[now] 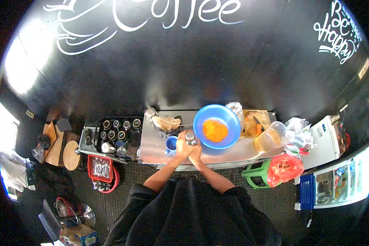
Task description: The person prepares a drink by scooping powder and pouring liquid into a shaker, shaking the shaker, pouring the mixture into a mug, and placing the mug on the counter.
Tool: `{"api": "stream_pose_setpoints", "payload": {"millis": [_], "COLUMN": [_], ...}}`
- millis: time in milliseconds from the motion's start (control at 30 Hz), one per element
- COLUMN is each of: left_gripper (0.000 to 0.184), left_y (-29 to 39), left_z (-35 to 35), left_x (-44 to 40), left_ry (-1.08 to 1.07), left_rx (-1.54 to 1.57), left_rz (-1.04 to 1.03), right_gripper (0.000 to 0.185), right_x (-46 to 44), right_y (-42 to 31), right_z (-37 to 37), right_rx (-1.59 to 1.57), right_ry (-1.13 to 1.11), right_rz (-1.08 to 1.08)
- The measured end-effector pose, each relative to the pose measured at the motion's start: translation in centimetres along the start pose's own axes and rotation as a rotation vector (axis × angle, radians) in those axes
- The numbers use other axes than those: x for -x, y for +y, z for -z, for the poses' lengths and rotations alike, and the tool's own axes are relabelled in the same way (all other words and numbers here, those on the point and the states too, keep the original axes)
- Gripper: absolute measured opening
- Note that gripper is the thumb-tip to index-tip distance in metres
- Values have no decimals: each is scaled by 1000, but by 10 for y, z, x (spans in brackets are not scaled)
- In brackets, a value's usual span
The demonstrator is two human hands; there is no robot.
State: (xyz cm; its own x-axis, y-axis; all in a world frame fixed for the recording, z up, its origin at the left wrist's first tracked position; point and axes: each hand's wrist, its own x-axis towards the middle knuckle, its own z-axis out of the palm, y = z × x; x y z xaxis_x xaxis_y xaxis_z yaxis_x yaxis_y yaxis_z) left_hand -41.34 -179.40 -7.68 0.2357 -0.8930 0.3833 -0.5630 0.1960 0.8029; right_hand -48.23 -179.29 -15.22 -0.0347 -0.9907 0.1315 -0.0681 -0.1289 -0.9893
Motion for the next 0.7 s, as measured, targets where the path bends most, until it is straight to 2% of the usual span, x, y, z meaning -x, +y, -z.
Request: {"api": "stream_pose_setpoints", "payload": {"millis": [67, 133, 367, 467, 533, 567, 633, 667, 700], "left_gripper": [52, 58, 62, 67, 73, 73, 81, 81, 83], "left_y": [6, 14, 21, 19, 11, 5, -4, -8, -12], "left_z": [-3, -13, -21, -21, -11, -4, 18, 25, 31], "left_x": [2, 6, 5, 1, -1, -3, -16, -24, -32], "left_ry": [19, 166, 324, 420, 158, 158, -256, -259, -422], "left_rx": [-8, -98, -113, -71, 36, 34, 9, 9, -37], "left_rz": [17, 206, 227, 354, 331, 331, 2, 3, -90], "right_gripper": [61, 62, 65, 66, 67, 68, 69, 72, 76], "right_x": [4, 7, 11, 9, 5, 1, -5, 1, 0], "right_y": [-1, -2, -6, -6, 1, 4, -2, -12, -8], "right_z": [-2, -7, -13, -15, -15, -14, -7, -1, -2], "right_rx": [-31, -58, -176, -255, -362, -584, -731, -105, -250], "right_ry": [25, 50, 123, 154, 159, 149, 125, 160, 142], "right_rz": [-1, -5, -9, -18, -46, -139, -173, 141, 158]}}
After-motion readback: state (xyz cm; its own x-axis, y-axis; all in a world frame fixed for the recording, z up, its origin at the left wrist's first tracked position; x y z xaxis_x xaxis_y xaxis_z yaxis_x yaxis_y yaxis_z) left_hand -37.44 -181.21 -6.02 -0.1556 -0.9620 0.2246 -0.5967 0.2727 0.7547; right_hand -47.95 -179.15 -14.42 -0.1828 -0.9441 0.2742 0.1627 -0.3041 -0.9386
